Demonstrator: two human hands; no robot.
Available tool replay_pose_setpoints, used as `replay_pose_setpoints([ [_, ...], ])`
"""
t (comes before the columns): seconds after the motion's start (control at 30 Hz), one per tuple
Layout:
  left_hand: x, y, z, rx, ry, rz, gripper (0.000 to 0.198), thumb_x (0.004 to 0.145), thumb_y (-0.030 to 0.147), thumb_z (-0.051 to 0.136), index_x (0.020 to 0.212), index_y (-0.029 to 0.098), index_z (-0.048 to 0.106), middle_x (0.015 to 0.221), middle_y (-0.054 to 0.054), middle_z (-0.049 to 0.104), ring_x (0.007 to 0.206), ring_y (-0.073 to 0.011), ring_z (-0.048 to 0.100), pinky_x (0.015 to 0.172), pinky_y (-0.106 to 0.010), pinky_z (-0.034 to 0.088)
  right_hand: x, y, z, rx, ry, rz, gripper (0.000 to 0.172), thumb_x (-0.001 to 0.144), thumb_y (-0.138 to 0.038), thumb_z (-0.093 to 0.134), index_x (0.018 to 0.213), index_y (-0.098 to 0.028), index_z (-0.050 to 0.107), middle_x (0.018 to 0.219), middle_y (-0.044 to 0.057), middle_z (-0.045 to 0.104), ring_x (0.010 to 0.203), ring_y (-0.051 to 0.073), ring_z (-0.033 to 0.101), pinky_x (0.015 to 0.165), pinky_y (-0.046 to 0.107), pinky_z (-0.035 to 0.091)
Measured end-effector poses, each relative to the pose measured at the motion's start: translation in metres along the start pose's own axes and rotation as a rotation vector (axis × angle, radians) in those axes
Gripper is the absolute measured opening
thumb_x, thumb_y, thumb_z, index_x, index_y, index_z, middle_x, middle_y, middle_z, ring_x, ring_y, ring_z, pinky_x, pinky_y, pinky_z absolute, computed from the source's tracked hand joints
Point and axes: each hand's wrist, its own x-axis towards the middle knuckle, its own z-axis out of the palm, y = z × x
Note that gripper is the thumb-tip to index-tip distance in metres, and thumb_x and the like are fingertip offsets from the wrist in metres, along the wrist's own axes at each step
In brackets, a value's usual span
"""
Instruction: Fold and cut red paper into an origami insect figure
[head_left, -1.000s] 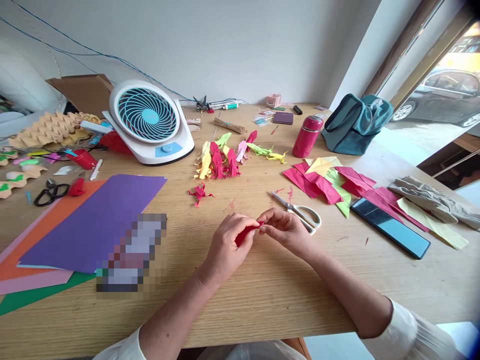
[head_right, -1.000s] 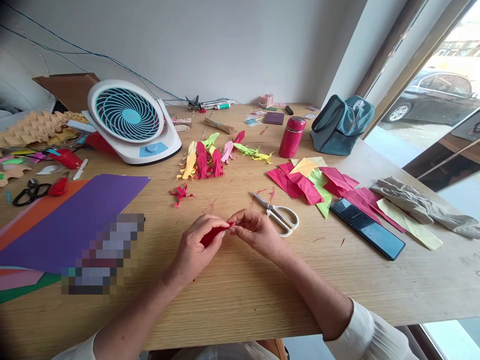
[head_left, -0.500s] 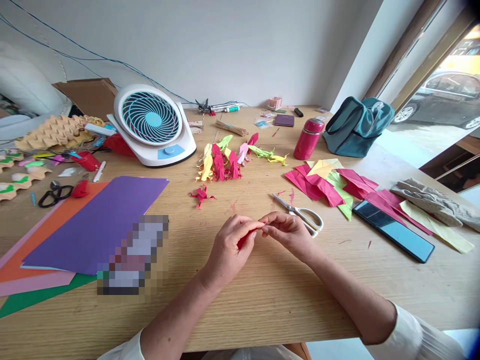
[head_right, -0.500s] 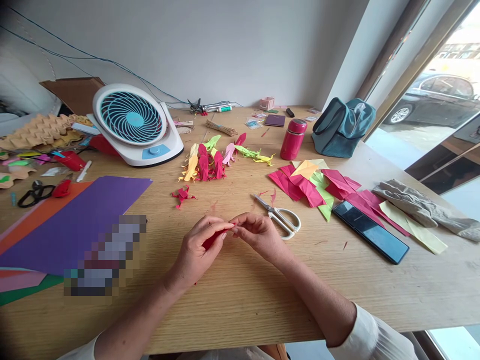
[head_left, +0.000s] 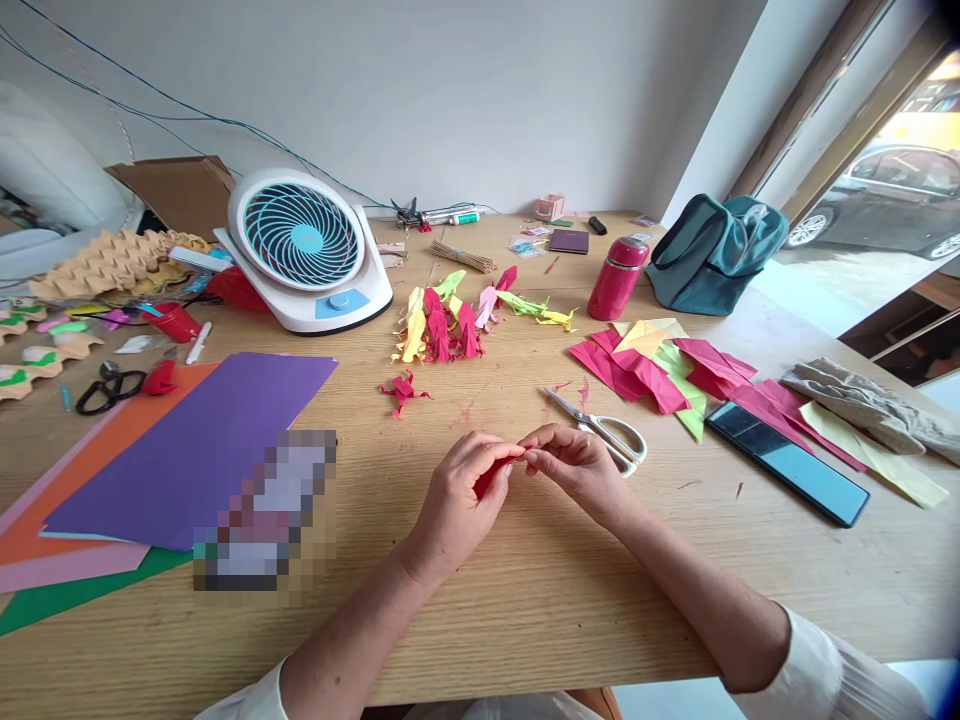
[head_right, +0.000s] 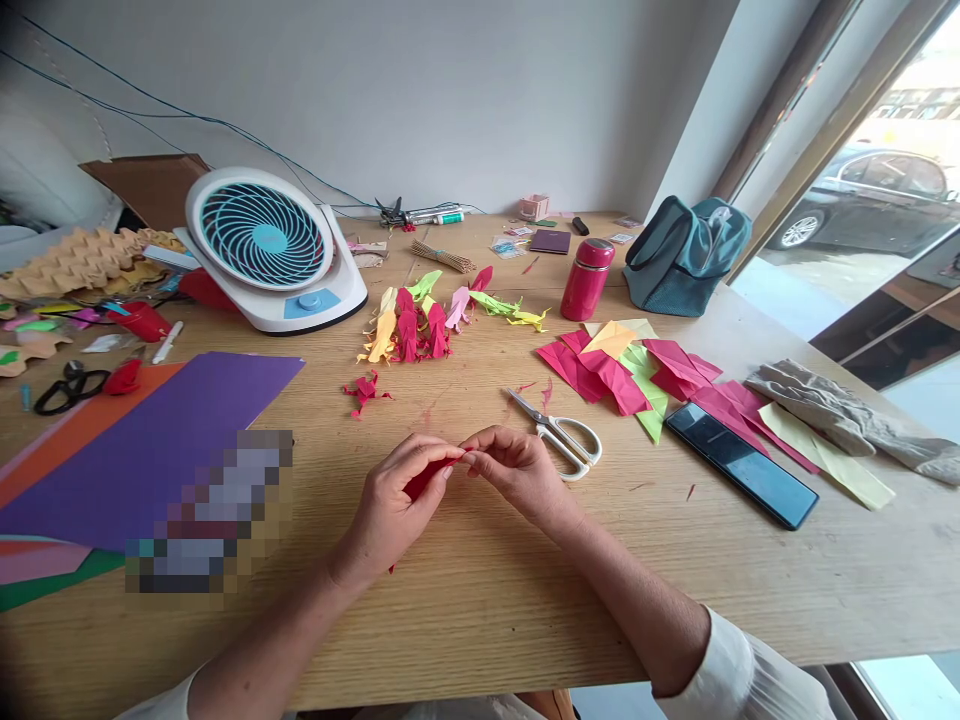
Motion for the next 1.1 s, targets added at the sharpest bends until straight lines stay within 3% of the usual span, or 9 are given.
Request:
replay_pose_setpoints([
  [0.67, 0.0006, 0.0017, 0.0034, -0.012, 0.03, -0.072, 0.016, 0.091, 0.007, 0.058, 0.094, 0.02, 0.066, 0.092, -0.003, 0.07, 0.086, -0.0146, 0.066, 0.08, -0.027, 0.052, -0.0016, -0.0017, 0.0026, -0.047, 0.056, -0.028, 0.037, 0.08, -0.054, 0.077, 0.08, -0.018, 0.07, 0.073, 0.003, 0.07, 0.067, 0.014, 0.063, 0.065, 0.028, 0.052],
  [0.87, 0.0001, 0.0007, 0.0028, -0.013, 0.034, -0.19, 0.016, 0.09, 0.01, 0.06, 0.1, 0.021, 0.066, 0.096, -0.003, 0.073, 0.085, -0.0151, 0.069, 0.078, -0.026, 0.054, -0.0043, -0.0026, 0.0045, -0.141, 0.062, -0.065, 0.034, 0.085, -0.052, 0.073, 0.082, -0.019, 0.069, 0.073, 0.003, 0.069, 0.067, 0.015, 0.063, 0.063, 0.028, 0.05],
  [1.1, 0.0043, 0.0028, -0.0006, -0.084, -0.046, -0.339, 0.009, 0.087, 0.015, 0.063, 0.088, 0.019, 0.071, 0.084, -0.002, 0.073, 0.075, -0.0141, 0.066, 0.071, -0.024, 0.052, -0.0078, -0.0011, 0.0036, -0.274, 0.071, -0.112, 0.024, 0.092, -0.042, 0.067, 0.086, -0.019, 0.068, 0.077, 0.003, 0.068, 0.07, 0.015, 0.063, 0.067, 0.028, 0.05],
])
